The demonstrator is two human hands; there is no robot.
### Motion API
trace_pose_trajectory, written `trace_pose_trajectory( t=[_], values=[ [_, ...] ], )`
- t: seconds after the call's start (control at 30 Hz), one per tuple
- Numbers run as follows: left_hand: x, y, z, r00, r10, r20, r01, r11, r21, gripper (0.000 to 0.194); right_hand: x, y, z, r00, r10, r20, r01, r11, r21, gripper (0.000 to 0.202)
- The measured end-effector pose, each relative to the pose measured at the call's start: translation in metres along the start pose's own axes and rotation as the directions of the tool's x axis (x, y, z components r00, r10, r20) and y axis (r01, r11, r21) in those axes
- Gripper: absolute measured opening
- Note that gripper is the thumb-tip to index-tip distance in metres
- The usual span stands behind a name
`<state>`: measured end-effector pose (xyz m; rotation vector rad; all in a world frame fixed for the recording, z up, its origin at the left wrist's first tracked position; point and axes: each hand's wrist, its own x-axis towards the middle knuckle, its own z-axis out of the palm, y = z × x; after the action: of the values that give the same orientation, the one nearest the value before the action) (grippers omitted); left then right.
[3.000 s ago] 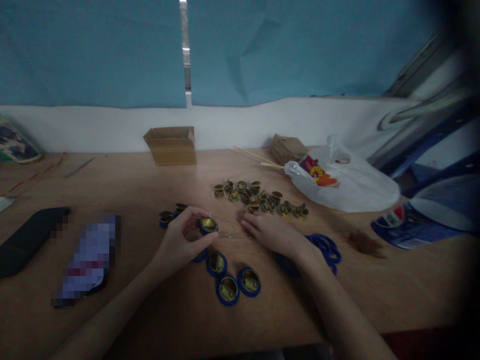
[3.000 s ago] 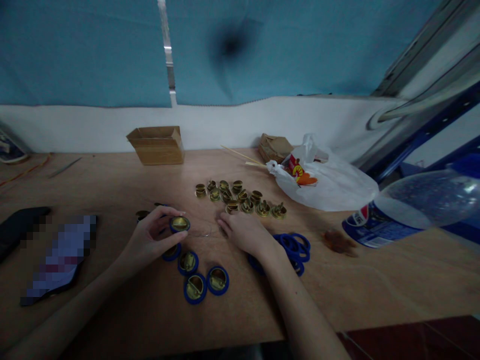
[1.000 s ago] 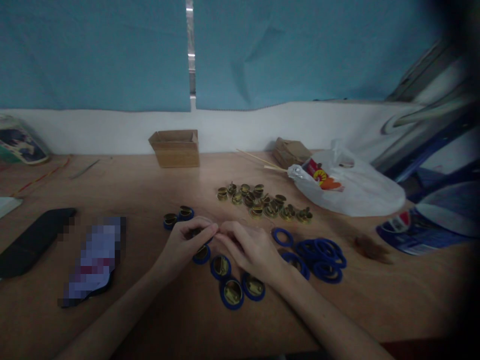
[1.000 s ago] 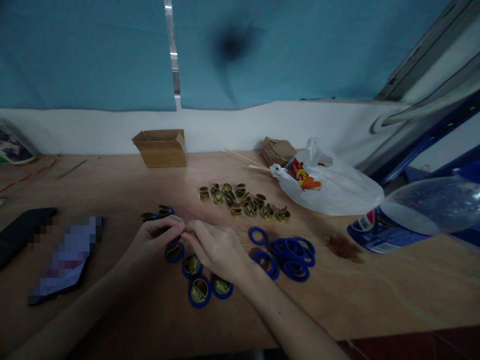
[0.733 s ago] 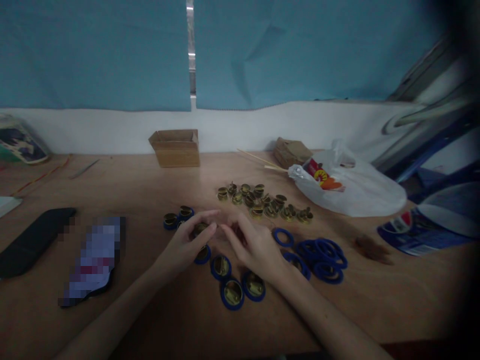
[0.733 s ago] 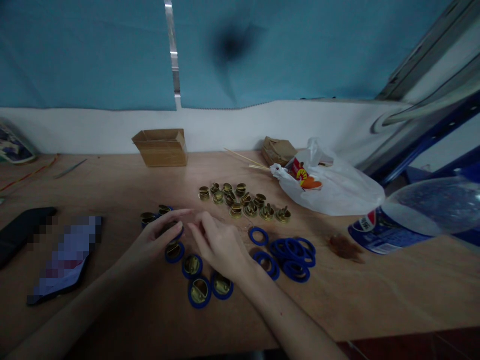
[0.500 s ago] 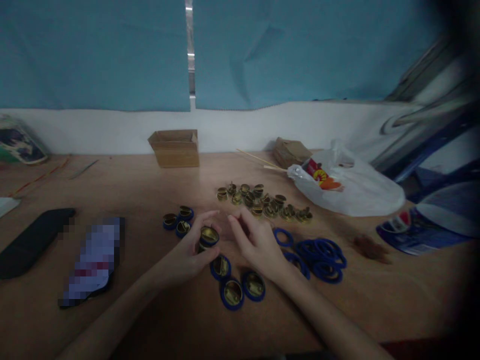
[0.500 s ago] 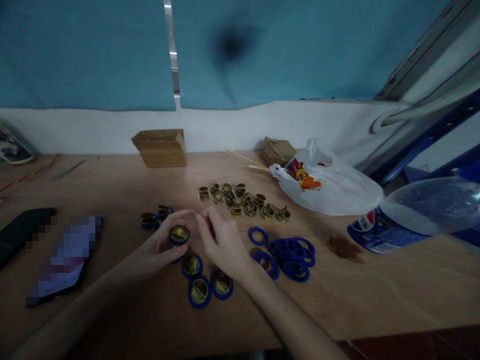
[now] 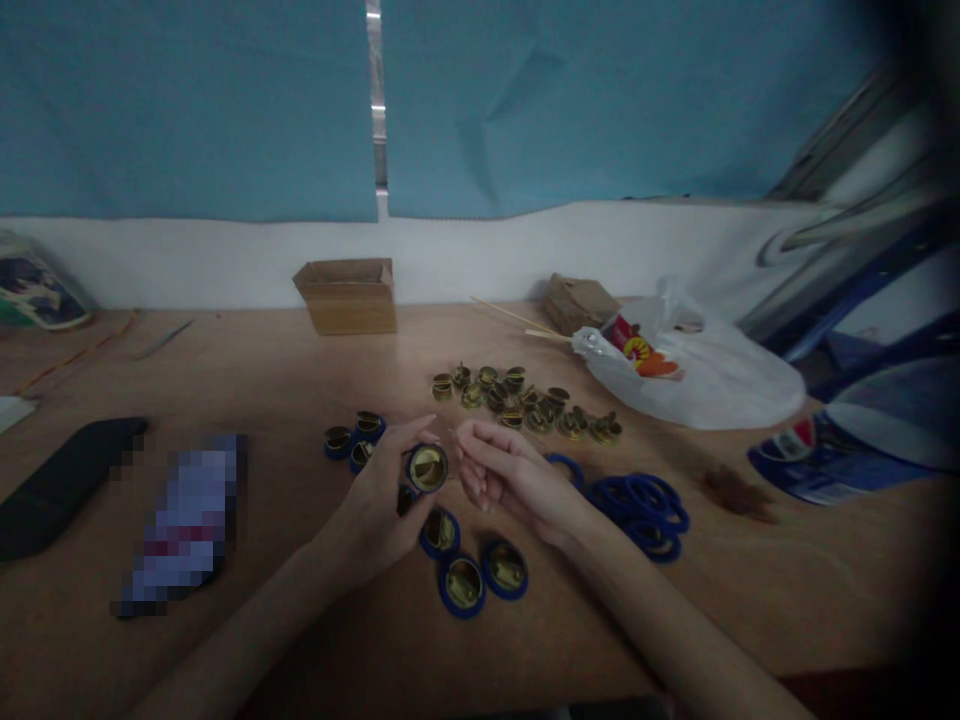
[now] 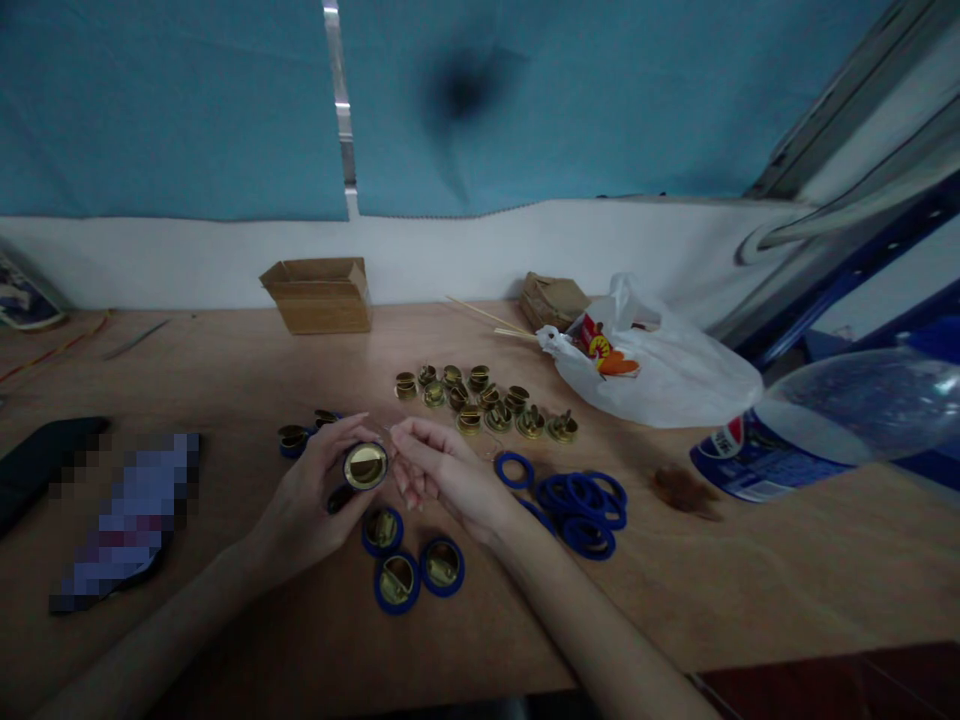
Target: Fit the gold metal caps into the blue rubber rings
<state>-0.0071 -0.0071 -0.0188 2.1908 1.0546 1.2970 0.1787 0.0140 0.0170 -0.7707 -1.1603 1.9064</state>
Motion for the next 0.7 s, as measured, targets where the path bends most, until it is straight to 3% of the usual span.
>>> trace_pose_trajectory(
  t=[0.1, 0.23, 0.43, 0.7],
  values=[
    [0.001, 0.004, -0.001, 1.0, -0.014, -0.028, 0.014, 1.0, 0.023, 0.076, 0.003, 0.004, -0.001, 0.999, 0.042, 0.024, -0.044, 0.994, 0.098, 0.024],
    [0.004, 0.012, -0.004, 0.999, -0.016, -0.049, 0.022, 0.991, 0.129, 0.065, 0.005, 0.009, -0.001, 0.994, 0.081, 0.067, -0.091, 0.983, 0.161, 0.024],
    [0.004, 0.015, -0.006, 0.998, 0.032, -0.06, -0.019, 0.979, 0.204, 0.056, 0.005, 0.009, 0.003, 0.994, 0.107, 0.014, -0.108, 0.983, 0.148, 0.025],
    [0.003, 0.013, -0.003, 0.993, 0.051, -0.109, -0.031, 0.983, 0.181, 0.063, 0.002, 0.006, 0.004, 0.994, 0.101, 0.031, -0.104, 0.988, 0.118, 0.025]
  ],
)
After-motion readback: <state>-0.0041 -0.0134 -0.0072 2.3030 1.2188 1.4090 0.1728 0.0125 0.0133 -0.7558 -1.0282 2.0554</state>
